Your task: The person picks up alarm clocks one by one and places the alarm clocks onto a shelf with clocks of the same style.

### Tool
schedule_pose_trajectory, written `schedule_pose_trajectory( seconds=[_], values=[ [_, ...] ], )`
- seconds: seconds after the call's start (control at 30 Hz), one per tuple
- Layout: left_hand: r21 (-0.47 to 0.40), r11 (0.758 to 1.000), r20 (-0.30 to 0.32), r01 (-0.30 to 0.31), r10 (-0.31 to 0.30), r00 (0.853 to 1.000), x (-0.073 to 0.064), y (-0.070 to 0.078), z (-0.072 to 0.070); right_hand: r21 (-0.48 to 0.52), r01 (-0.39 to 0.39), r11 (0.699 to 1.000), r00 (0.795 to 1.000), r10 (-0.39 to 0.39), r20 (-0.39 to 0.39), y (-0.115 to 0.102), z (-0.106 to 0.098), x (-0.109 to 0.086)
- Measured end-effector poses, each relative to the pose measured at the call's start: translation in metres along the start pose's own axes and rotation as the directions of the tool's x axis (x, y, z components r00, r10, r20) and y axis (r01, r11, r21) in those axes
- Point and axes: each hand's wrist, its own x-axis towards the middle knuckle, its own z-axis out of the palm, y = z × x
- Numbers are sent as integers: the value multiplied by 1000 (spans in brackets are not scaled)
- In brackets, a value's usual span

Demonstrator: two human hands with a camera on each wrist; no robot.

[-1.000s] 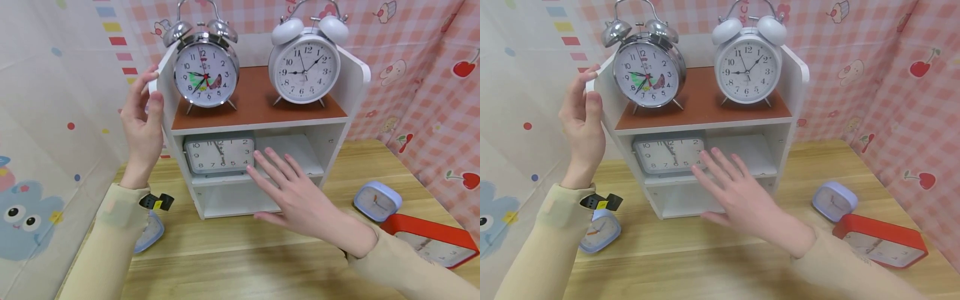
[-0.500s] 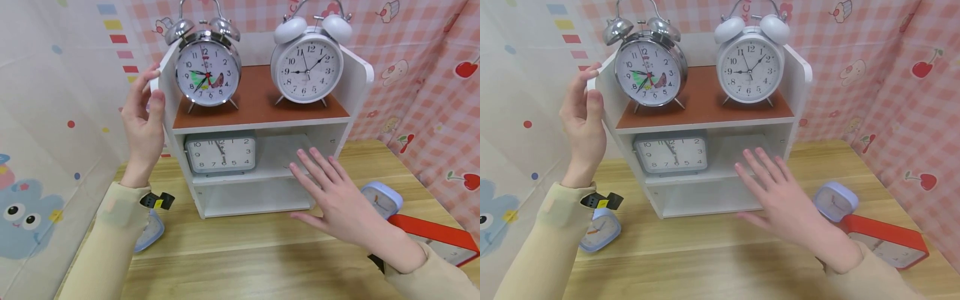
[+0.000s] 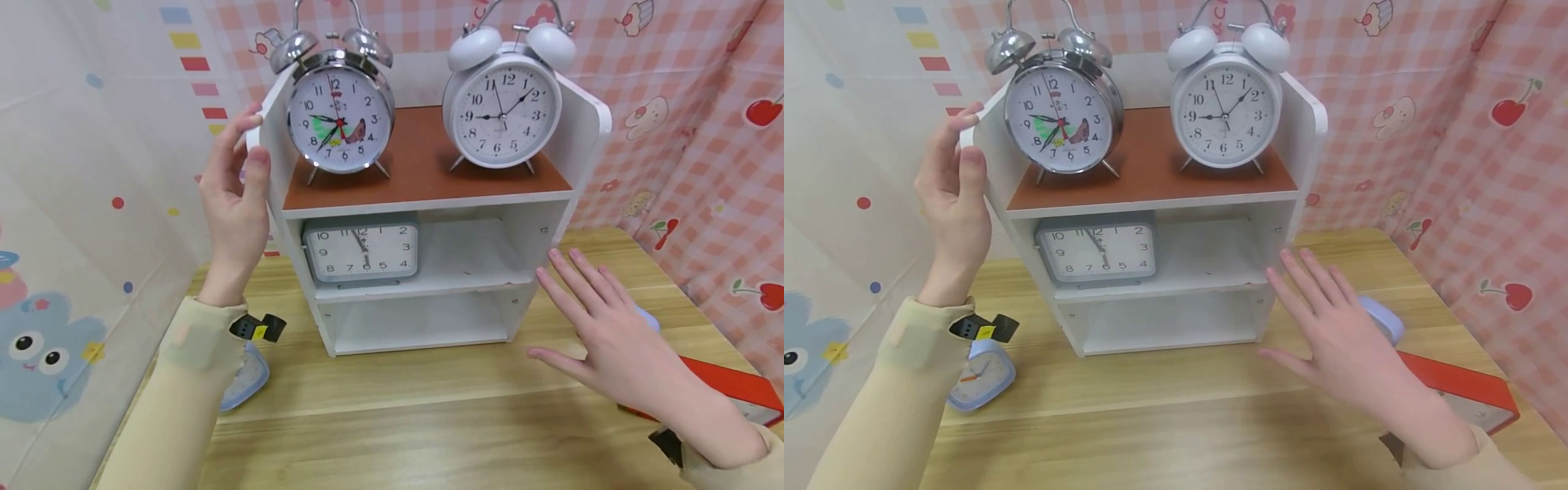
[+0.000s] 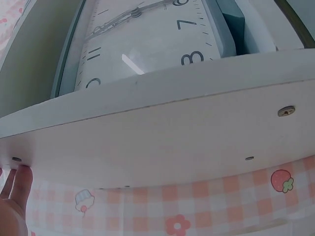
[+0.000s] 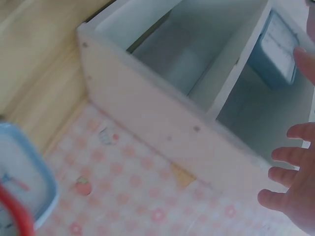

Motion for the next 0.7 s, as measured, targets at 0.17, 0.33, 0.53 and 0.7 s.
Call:
schedule_pose_trajectory(
  seconds=[0.17,0.33,0.53,0.7],
  values=[
    [-2,1000,-3,-1,1,1000,0,0,0,10,-49,999,997,49,61,15,-5,-16],
    [-7,1000,1,2,-2,1000,-1,0,1,19,-117,993,984,113,136,30,-8,-34],
    [-9,1000,2,7,-7,1000,-1,0,1,20,-166,986,972,160,175,43,-8,-53],
    [-13,1000,-3,4,-4,1000,0,-1,1,19,-163,987,972,157,174,54,-7,-66]
  ],
)
